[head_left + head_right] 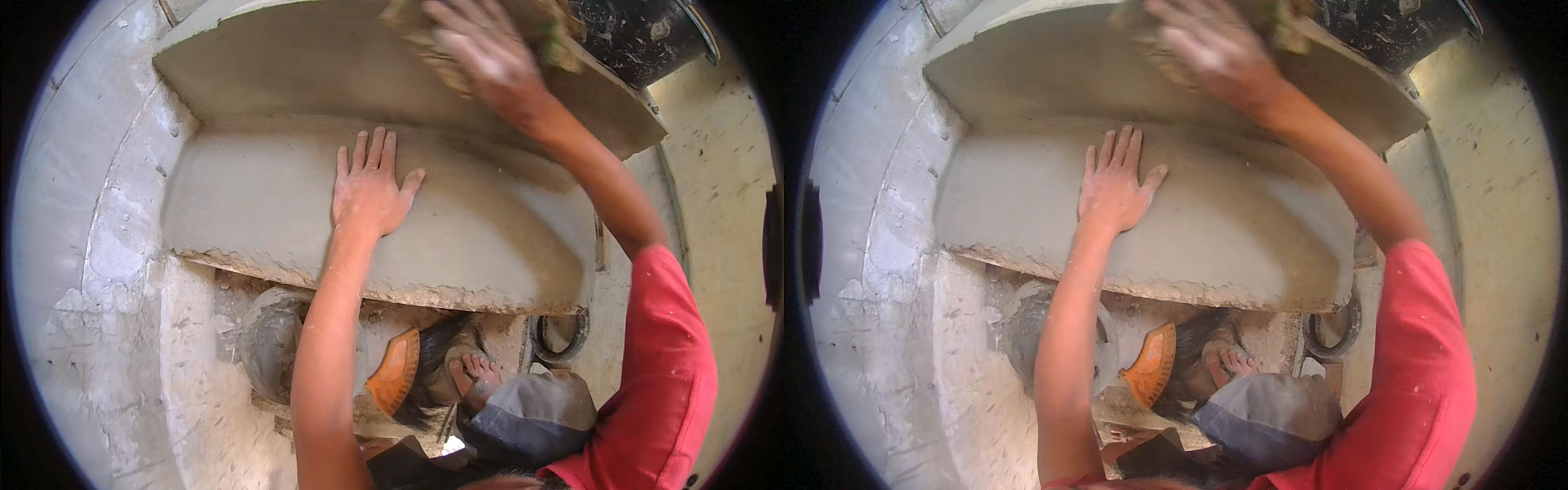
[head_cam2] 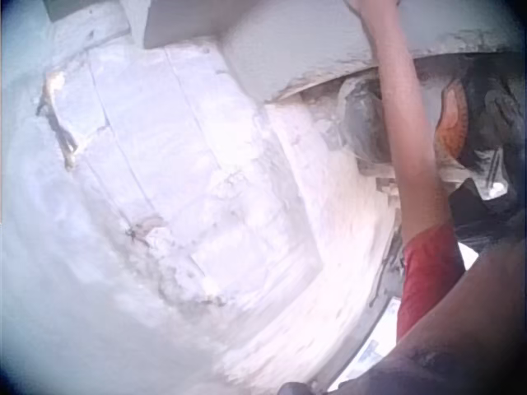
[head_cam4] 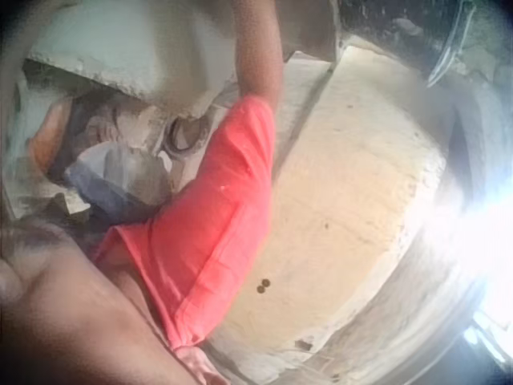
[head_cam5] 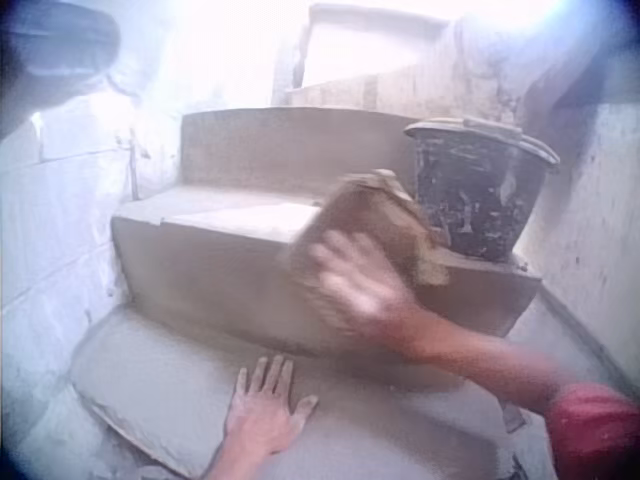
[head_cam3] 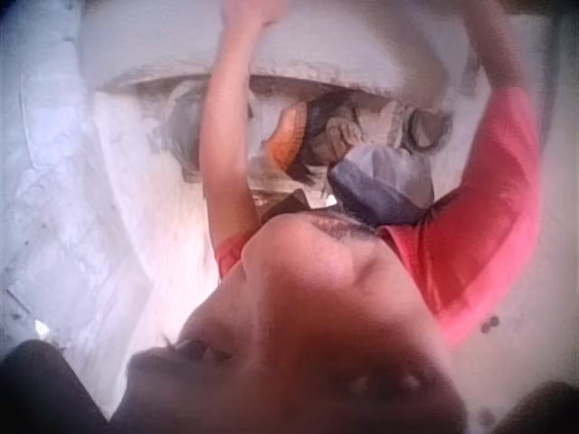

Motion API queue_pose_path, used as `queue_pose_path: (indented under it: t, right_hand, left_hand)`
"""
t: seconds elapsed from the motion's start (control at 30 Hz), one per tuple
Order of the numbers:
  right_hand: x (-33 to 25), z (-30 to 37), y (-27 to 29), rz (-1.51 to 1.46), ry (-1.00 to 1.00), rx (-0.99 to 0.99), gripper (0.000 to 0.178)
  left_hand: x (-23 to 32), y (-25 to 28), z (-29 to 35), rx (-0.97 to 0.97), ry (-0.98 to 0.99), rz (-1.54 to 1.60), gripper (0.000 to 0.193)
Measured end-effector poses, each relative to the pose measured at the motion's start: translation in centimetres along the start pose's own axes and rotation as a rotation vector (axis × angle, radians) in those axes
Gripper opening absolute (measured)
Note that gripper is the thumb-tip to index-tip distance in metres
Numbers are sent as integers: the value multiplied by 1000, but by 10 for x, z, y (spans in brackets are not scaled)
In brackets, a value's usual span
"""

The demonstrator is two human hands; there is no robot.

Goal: The person smooths wet plaster on a curved staircase using a cloth and trowel, then applies additional plaster to the riser and edge, smoothing it with a trowel and finishing with a brush.

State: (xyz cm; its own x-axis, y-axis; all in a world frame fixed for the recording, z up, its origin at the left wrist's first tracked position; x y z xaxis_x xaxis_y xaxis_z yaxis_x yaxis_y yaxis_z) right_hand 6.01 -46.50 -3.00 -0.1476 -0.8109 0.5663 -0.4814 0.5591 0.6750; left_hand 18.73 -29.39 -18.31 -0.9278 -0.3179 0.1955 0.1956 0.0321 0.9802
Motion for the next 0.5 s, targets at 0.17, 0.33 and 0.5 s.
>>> queue_pose_path:
  t: [0.17,0.33,0.5]
  right_hand:
    - [-33,-6,10,-41,167,70,23]
    - [-14,16,19,-44,5,-7,27]
    - [-41,-71,-46,-86,177,118,26]
  left_hand:
    - [-7,1,4,-27,-9,-12,85]
    - [-8,1,1,50,20,4,83]
    - [-14,0,3,40,3,39,83]
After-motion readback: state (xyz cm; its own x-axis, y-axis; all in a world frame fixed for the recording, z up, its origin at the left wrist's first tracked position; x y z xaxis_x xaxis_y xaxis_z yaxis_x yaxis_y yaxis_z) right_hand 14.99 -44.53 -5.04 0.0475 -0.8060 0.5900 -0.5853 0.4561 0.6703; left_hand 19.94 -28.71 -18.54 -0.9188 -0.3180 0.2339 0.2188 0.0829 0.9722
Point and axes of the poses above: each hand's wrist, its own z-axis away from the middle knuckle, its own y-axis out of the back of the hand, x = y × z, the point moved 5 cm from there along -z, towards the middle knuckle, and after that the axes turned 14 degrees about -x, right-handed, at the moved point
